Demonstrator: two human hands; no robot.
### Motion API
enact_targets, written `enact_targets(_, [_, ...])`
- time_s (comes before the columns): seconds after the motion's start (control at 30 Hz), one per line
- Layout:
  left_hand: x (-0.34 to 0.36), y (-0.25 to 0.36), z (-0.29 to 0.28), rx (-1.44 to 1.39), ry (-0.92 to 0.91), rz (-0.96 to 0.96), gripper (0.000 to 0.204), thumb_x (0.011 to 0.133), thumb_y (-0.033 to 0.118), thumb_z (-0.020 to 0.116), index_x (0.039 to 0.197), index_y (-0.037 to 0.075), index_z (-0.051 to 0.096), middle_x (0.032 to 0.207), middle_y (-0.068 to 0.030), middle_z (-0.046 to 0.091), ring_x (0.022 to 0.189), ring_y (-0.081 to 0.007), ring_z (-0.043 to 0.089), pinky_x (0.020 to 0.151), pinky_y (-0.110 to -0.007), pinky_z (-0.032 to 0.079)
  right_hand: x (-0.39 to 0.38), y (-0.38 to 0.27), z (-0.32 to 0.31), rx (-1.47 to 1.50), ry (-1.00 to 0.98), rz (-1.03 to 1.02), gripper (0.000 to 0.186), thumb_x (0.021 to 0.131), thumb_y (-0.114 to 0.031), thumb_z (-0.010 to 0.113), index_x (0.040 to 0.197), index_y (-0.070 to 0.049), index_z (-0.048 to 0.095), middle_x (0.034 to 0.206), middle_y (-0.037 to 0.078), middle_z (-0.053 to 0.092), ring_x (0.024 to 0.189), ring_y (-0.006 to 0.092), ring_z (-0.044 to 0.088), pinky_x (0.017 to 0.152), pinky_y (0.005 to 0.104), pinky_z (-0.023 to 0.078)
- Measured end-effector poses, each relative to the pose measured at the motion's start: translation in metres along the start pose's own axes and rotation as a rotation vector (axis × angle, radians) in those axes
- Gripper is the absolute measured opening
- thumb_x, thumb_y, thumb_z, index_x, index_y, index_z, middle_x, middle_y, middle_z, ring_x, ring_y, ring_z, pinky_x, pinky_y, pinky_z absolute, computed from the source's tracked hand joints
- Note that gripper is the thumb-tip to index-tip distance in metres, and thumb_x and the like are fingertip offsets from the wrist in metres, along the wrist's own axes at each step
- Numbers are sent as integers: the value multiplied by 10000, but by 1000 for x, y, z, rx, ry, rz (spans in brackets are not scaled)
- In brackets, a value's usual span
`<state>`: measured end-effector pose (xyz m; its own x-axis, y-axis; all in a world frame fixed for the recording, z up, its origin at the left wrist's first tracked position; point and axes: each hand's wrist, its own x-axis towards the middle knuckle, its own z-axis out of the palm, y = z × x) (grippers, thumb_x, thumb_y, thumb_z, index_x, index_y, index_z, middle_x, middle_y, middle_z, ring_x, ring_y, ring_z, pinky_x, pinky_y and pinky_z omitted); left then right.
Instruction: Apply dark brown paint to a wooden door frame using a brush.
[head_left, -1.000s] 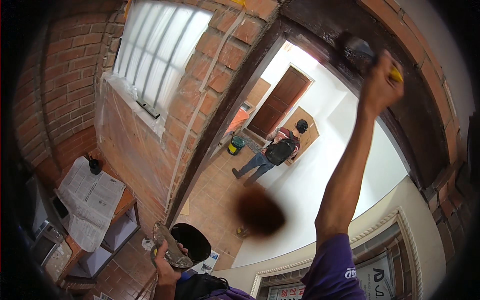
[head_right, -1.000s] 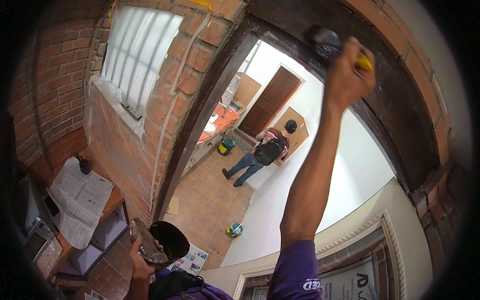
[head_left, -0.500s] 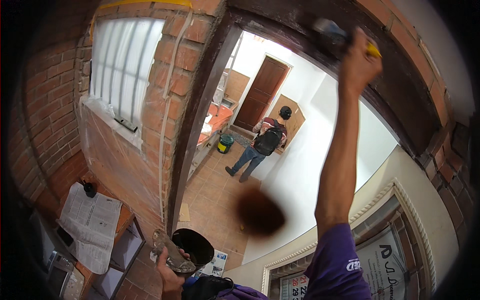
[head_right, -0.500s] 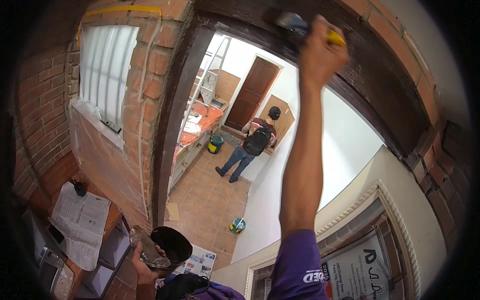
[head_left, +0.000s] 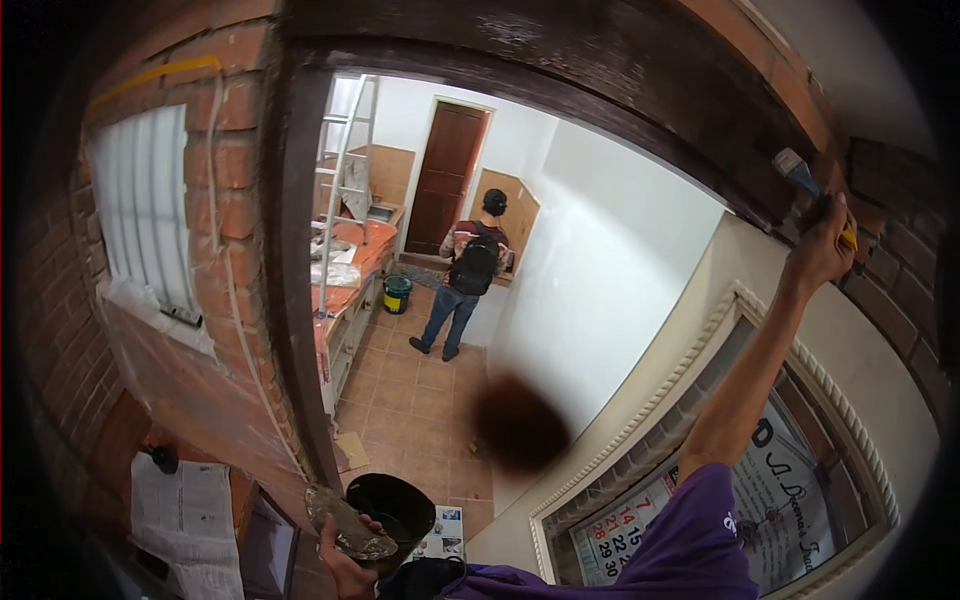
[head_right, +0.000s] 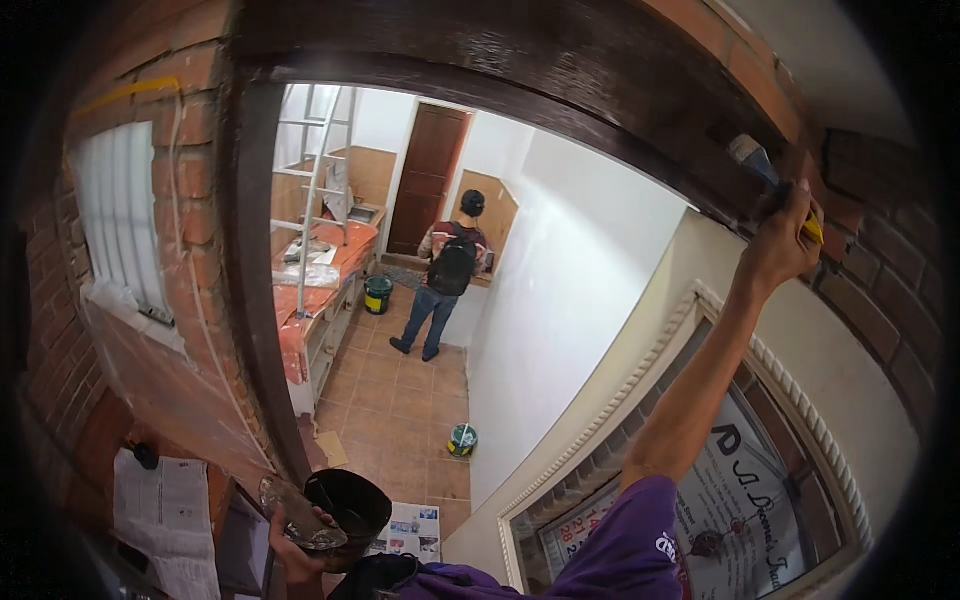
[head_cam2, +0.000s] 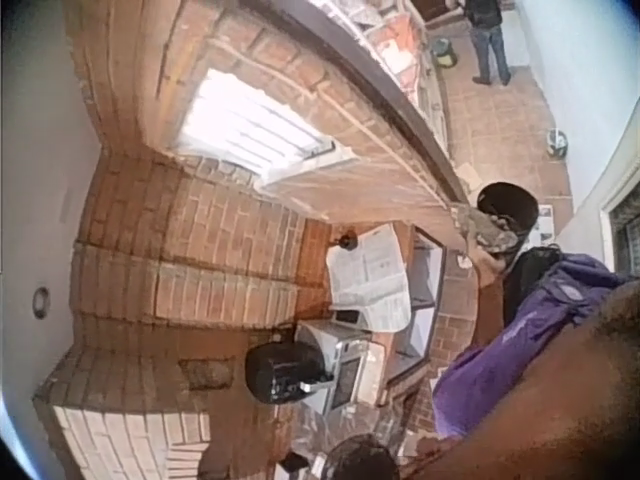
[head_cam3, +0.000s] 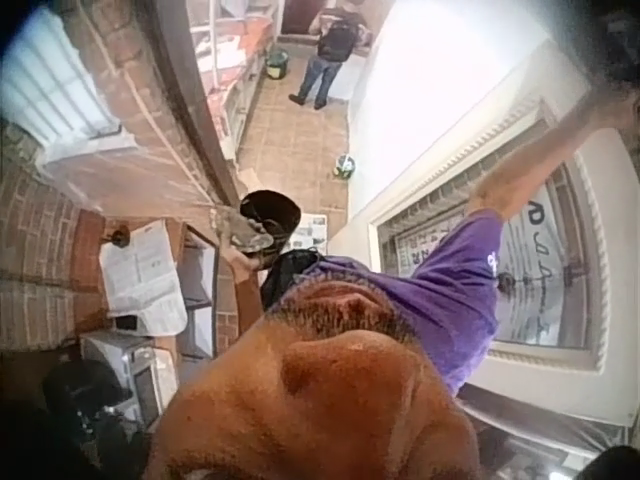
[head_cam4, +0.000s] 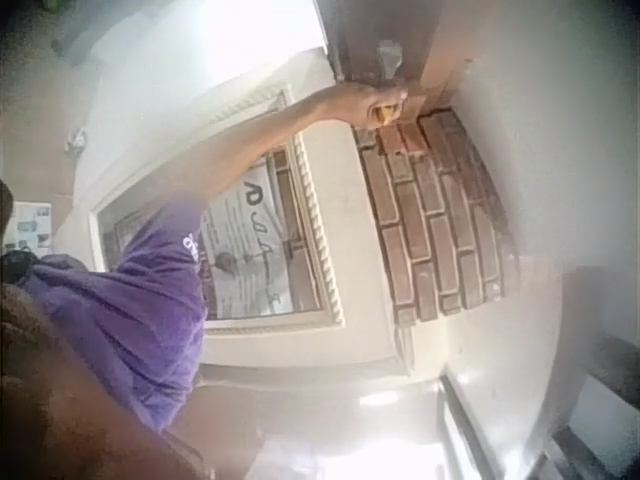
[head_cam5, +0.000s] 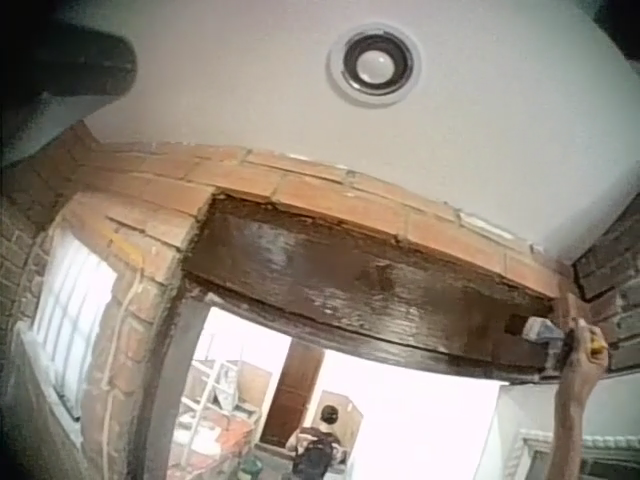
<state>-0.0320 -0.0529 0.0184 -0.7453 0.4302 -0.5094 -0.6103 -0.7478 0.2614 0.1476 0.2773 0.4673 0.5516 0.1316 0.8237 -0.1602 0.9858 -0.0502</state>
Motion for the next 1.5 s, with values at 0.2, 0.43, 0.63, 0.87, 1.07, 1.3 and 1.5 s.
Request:
enact_targets(0.2, [-5, -9, 20, 7, -47, -121, 454, 802, 473, 471, 954, 47, 515, 749, -107, 555, 687, -263, 550, 647, -393, 465, -2, -5, -23, -67, 81, -127, 222, 864, -210, 555, 729, -34, 562, 584, 6, 523, 506, 56, 471, 469, 208, 376])
enact_targets(0.43, [-18, -23, 36, 125, -113, -1, 463, 816, 469, 442, 966, 35, 501, 732, -117, 542, 664, -264, 535, 637, -386, 461, 4, 3, -65, -196, 64, 2, 214, 855, -223, 575, 815, -13, 594, 608, 27, 554, 535, 63, 501, 483, 201, 393])
enact_targets(0.63, [-17, -31, 42, 88, -98, -118, 459, 777, 468, 510, 940, 39, 510, 774, -106, 551, 680, -252, 540, 649, -379, 459, -4, 33, -76, -191, -50, -35, 185, 838, -198, 608, 844, -12, 610, 630, -15, 531, 569, 29, 453, 504, 171, 362])
enact_targets(0.87, [-19, -39, 49, 114, -175, -129, 473, 792, 480, 474, 961, 40, 511, 756, -117, 551, 681, -260, 534, 664, -386, 455, -12, 68, -78, -318, -84, -121, 169, 837, -176, 615, 888, -15, 611, 682, -10, 555, 614, 34, 470, 546, 176, 394])
enact_targets(1.07, [-20, -44, 52, 144, -155, -115, 470, 809, 482, 443, 961, 43, 513, 736, -119, 557, 666, -275, 539, 649, -397, 461, -30, 67, -46, -323, -188, -222, 173, 820, -197, 637, 879, -36, 622, 692, 43, 592, 617, 64, 524, 563, 221, 448])
enact_targets(1.3, [-22, -47, 52, 139, -156, -122, 477, 810, 492, 444, 967, 45, 505, 747, -115, 553, 674, -273, 538, 645, -403, 461, -3, 54, -47, -398, -69, -213, 193, 819, -195, 636, 886, -14, 615, 720, 53, 610, 637, 82, 543, 577, 224, 446])
enact_targets(1.5, [-10, -48, 43, 108, -190, -127, 465, 815, 484, 442, 977, 52, 500, 759, -118, 544, 676, -270, 532, 645, -407, 458, -31, 38, -37, -159, -204, 46, 193, 831, -205, 624, 869, -15, 616, 705, 19, 598, 613, 59, 496, 565, 201, 423])
